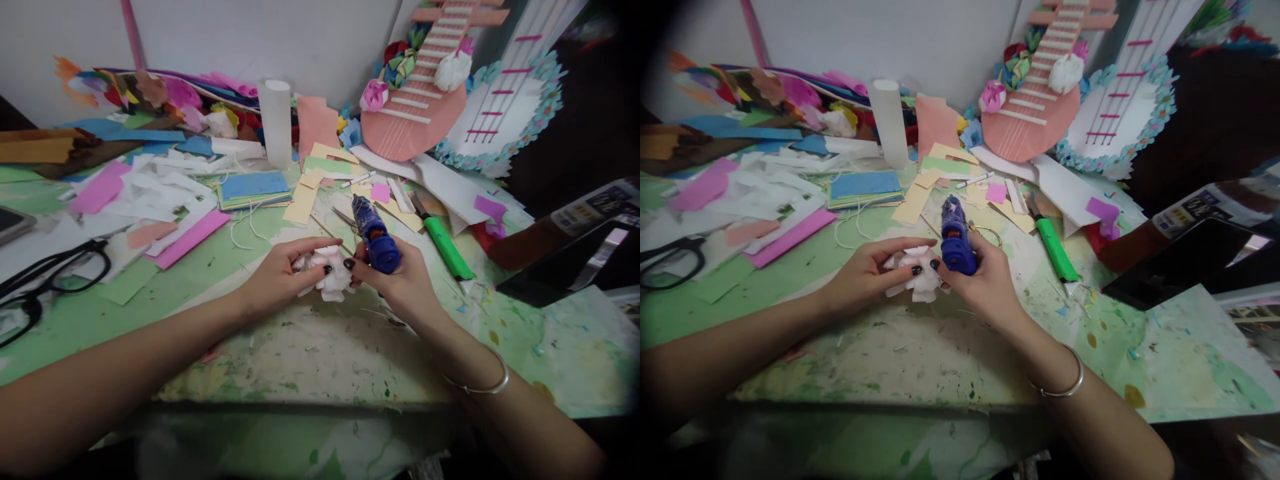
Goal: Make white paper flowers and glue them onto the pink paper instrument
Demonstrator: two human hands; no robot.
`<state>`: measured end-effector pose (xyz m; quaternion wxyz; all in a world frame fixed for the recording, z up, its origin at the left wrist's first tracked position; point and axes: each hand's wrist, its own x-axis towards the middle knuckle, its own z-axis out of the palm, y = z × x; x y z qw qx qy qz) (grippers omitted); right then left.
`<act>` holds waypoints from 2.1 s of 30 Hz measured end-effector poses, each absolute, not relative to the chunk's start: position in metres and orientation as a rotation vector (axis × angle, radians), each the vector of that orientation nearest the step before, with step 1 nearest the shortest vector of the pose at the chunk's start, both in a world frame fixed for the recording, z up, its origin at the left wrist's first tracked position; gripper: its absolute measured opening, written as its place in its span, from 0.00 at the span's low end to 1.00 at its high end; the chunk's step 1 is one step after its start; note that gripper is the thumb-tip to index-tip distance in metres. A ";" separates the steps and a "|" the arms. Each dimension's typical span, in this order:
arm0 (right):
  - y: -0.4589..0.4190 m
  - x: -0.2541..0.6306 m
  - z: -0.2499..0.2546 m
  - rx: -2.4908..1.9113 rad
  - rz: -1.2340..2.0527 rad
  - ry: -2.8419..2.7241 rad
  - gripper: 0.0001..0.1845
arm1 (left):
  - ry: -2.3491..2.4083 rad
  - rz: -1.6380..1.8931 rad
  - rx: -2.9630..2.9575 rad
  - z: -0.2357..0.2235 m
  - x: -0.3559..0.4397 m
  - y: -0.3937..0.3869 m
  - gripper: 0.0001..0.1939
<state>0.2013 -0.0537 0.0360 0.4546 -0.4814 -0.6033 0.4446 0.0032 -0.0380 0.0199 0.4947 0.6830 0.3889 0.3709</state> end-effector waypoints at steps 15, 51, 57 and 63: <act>-0.069 0.234 0.071 -1.152 1.204 -1.547 0.13 | 0.994 0.965 1.335 0.018 0.003 -0.035 0.27; -0.064 0.236 0.074 -1.304 1.309 -1.773 0.11 | 1.024 1.123 1.718 0.020 0.000 -0.037 0.11; -0.066 0.241 0.077 -1.320 1.204 -1.775 0.15 | 1.042 1.122 1.665 0.020 -0.001 -0.037 0.11; -0.062 0.240 0.073 -1.401 1.111 -1.615 0.18 | 1.241 1.010 1.650 0.014 -0.002 -0.027 0.13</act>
